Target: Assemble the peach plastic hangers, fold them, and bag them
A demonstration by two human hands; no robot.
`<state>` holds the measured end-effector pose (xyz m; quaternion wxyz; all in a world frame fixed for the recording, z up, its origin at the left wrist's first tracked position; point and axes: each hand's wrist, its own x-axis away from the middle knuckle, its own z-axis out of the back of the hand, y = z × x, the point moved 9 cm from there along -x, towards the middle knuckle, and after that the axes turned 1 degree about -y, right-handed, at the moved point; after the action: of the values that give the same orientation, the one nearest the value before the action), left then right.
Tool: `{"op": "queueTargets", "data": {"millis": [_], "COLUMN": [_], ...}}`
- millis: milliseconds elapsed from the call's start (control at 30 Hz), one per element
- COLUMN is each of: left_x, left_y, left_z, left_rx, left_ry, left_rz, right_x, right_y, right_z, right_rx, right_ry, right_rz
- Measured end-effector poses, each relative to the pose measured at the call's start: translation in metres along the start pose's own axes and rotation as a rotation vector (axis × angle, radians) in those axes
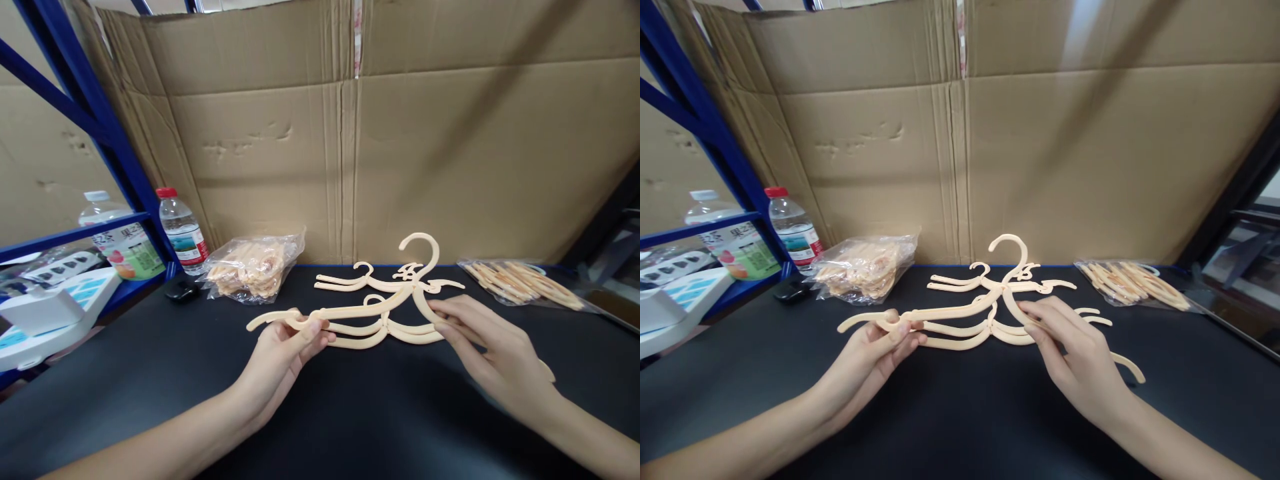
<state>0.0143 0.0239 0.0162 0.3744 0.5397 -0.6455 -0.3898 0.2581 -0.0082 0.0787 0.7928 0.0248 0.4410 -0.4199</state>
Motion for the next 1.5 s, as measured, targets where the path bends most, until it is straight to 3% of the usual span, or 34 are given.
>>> {"op": "queueTargets", "data": {"millis": [100, 167, 267, 333, 400, 533, 700, 900, 1133, 1333, 1500], "left_x": [0.011, 0.023, 0.051, 0.067, 0.069, 0.061, 0.054, 0.05, 0.044, 0.038, 0.028], "left_y": [-0.017, -0.019, -0.003, 0.0, -0.001, -0.011, -0.019, -0.02, -0.025, -0.024, -0.024], "left_z": [-0.016, -0.036, -0.074, -0.086, -0.085, -0.072, -0.067, -0.064, -0.052, -0.04, -0.038], "left_rx": [-0.236, -0.526, -0.971, -1.189, -1.368, -1.555, -1.547, -1.541, -1.568, -1.773, -1.791], "left_ry": [-0.143, -0.33, -0.652, -0.766, -0.74, -0.666, -0.698, -0.698, -0.632, -0.368, -0.426], "left_rz": [0.111, 0.053, -0.351, -0.54, -0.597, -0.554, -0.47, -0.418, -0.446, -0.505, -0.517], "right_x": [-0.002, -0.003, -0.003, -0.001, 0.001, 0.004, 0.009, 0.011, 0.017, 0.034, 0.033], "right_y": [0.009, 0.012, 0.011, 0.008, 0.006, 0.004, 0.011, 0.016, 0.022, 0.037, 0.042], "right_z": [-0.001, -0.002, -0.011, -0.02, -0.029, -0.04, -0.047, -0.045, -0.044, -0.067, -0.068], "right_rx": [-0.039, -0.043, -0.044, -0.052, -0.058, -0.022, 0.08, 0.167, 0.216, 0.334, 0.337], "right_ry": [-0.015, -0.035, -0.13, -0.223, -0.306, -0.43, -0.544, -0.549, -0.512, -0.764, -0.768], "right_rz": [-0.062, -0.082, -0.075, -0.06, -0.045, -0.027, -0.048, -0.05, -0.115, -0.22, -0.205]}}
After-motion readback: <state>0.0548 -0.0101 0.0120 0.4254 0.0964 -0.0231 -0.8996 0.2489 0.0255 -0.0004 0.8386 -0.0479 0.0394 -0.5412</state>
